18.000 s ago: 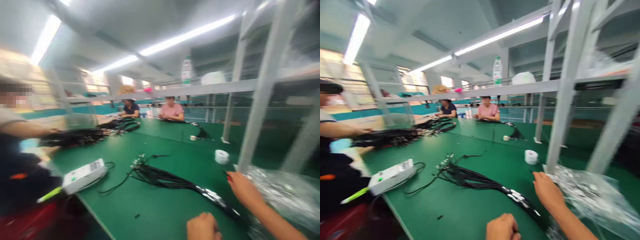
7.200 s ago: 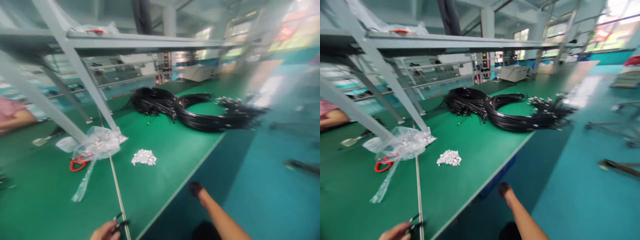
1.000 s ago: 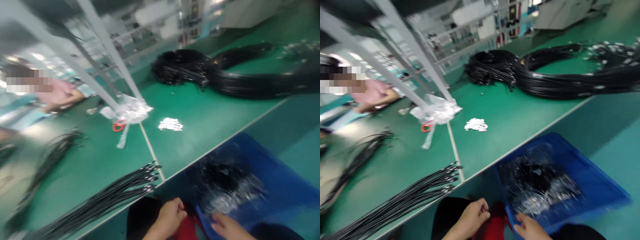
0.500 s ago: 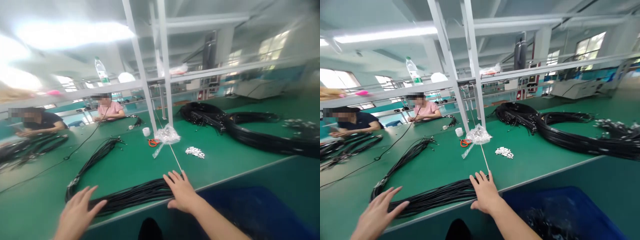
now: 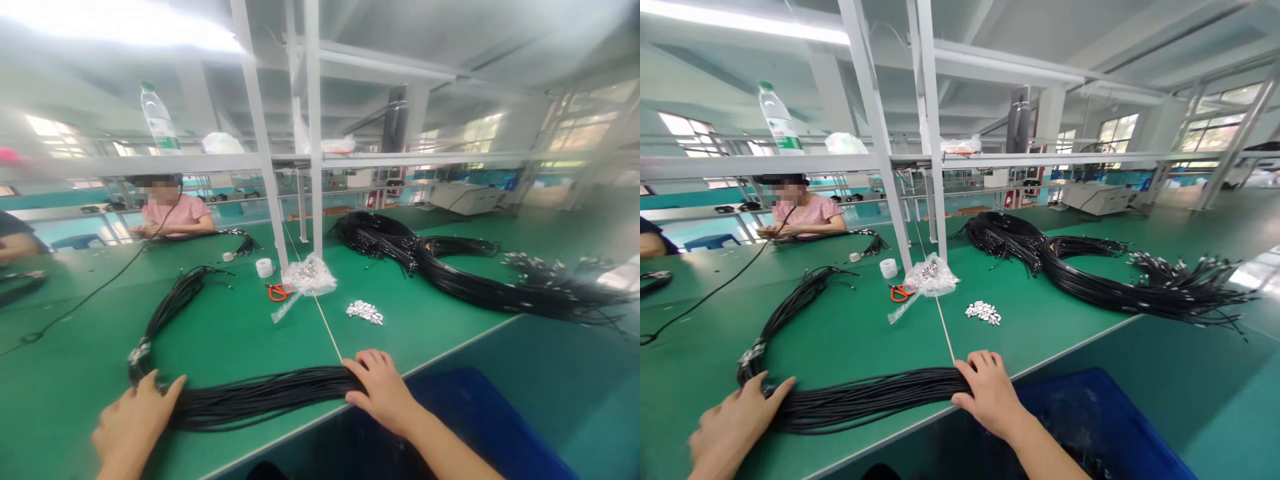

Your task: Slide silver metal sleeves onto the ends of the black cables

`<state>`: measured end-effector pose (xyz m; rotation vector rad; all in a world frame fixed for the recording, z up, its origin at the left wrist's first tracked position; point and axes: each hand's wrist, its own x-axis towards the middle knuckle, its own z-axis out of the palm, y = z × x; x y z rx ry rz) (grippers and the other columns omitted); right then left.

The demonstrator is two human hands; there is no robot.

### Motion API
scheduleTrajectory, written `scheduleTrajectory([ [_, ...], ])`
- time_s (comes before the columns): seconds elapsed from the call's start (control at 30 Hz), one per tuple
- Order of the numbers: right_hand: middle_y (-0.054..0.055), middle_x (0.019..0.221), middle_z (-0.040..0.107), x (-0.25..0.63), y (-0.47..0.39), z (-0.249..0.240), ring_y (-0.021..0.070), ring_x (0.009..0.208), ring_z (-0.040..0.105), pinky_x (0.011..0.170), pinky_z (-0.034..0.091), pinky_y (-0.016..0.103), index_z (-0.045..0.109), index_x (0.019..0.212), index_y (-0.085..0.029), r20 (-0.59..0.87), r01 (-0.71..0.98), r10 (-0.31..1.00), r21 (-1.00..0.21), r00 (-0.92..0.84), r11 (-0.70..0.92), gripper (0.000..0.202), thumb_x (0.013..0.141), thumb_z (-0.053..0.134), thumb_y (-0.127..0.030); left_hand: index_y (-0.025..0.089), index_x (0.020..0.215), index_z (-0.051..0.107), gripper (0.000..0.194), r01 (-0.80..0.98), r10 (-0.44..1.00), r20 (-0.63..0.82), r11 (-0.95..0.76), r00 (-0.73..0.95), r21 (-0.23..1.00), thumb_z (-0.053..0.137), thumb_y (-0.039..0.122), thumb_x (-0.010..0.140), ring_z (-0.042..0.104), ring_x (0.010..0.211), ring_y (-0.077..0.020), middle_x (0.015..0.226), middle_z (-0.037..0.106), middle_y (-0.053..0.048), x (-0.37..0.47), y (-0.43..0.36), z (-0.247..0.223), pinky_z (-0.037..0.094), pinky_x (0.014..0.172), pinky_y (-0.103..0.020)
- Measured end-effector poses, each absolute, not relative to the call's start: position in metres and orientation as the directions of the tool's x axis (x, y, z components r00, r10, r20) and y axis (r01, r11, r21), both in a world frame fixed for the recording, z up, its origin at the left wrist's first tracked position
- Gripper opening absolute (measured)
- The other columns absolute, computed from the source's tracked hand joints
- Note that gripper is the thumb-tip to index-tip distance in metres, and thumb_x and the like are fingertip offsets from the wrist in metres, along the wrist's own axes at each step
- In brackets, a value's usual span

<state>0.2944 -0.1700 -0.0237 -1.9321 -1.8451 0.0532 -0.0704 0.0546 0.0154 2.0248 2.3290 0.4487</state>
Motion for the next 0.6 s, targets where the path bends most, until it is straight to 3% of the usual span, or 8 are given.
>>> scheduleTrajectory([
  [0.1, 0.004, 0.107, 0.057, 0.322, -0.174, -0.024, 0.0215, 0.101, 0.049, 0.091, 0.036, 0.035, 0.056, 0.117, -0.030, 0.267, 0.894, 0.948, -0.446, 0.174, -0.039, 0.039, 0.079, 0.058, -0.041, 0.014, 0.125, 0.048, 0.068, 0.985, 0.964, 0.220, 0.127, -0.150, 0.115, 0.043, 0.057, 0.073, 0.046, 0.108, -0.0456, 0.118, 0.053, -0.022, -0.041, 0.049, 0.044, 0.036, 0.085, -0.054],
  [0.17, 0.005, 0.104, 0.058, 0.343, -0.169, -0.025, 0.0206, 0.100, 0.052, 0.089, 0.039, 0.033, 0.059, 0.112, -0.024, 0.264, 0.853, 0.914, -0.502, 0.307, -0.141, 0.031, 0.084, 0.050, -0.035, 0.011, 0.128, 0.043, 0.064, 0.998, 0.952, 0.306, -0.029, 0.009, 0.058, 0.040, 0.051, 0.078, 0.044, 0.111, -0.0433, 0.126, 0.047, -0.022, -0.012, 0.044, 0.060, 0.036, 0.087, -0.051],
  [0.23, 0.010, 0.104, 0.057, 0.363, -0.159, -0.029, 0.0216, 0.096, 0.055, 0.086, 0.042, 0.033, 0.058, 0.109, -0.016, 0.269, 0.816, 0.855, -0.515, 0.444, -0.262, 0.030, 0.085, 0.044, -0.027, 0.005, 0.125, 0.043, 0.057, 0.922, 0.926, 0.231, -0.342, 0.298, 0.179, 0.043, 0.039, 0.080, 0.046, 0.113, -0.0365, 0.126, 0.047, -0.022, 0.032, 0.036, 0.071, 0.037, 0.089, -0.043],
  [0.3, 0.013, 0.108, 0.054, 0.377, -0.147, -0.033, 0.0233, 0.092, 0.057, 0.083, 0.043, 0.035, 0.057, 0.109, -0.013, 0.275, 0.790, 0.804, -0.507, 0.527, -0.344, 0.032, 0.081, 0.045, -0.022, 0.019, 0.116, 0.053, 0.041, 0.815, 0.852, 0.136, -0.524, 0.506, 0.247, 0.049, 0.037, 0.079, 0.059, 0.094, -0.0237, 0.111, 0.060, -0.009, 0.083, 0.024, 0.073, 0.043, 0.079, -0.030],
  [0.37, 0.013, 0.111, 0.052, 0.384, -0.138, -0.036, 0.0247, 0.095, 0.056, 0.084, 0.043, 0.036, 0.057, 0.109, -0.014, 0.286, 0.778, 0.774, -0.497, 0.565, -0.384, 0.033, 0.078, 0.048, -0.021, 0.026, 0.108, 0.058, 0.032, 0.718, 0.764, 0.087, -0.634, 0.640, 0.288, 0.056, 0.033, 0.076, 0.062, 0.086, -0.0180, 0.106, 0.063, -0.001, 0.128, 0.010, 0.067, 0.044, 0.073, -0.025],
  [0.5, 0.010, 0.110, 0.053, 0.381, -0.147, -0.040, 0.0240, 0.101, 0.054, 0.088, 0.042, 0.037, 0.056, 0.107, -0.018, 0.316, 0.777, 0.761, -0.511, 0.567, -0.366, 0.031, 0.081, 0.044, -0.028, 0.030, 0.105, 0.059, 0.032, 0.618, 0.668, 0.052, -0.713, 0.743, 0.331, 0.063, 0.033, 0.073, 0.060, 0.096, -0.0188, 0.107, 0.063, 0.002, 0.149, -0.012, 0.052, 0.043, 0.076, -0.025],
  [0.6, 0.012, 0.109, 0.054, 0.376, -0.175, -0.050, 0.0251, 0.102, 0.054, 0.091, 0.041, 0.040, 0.056, 0.106, -0.017, 0.353, 0.777, 0.759, -0.552, 0.547, -0.304, 0.034, 0.083, 0.040, -0.036, 0.029, 0.104, 0.060, 0.030, 0.684, 0.729, 0.039, -0.658, 0.683, 0.314, 0.063, 0.033, 0.074, 0.058, 0.099, -0.0189, 0.107, 0.063, 0.001, 0.107, -0.015, 0.049, 0.043, 0.080, -0.025],
])
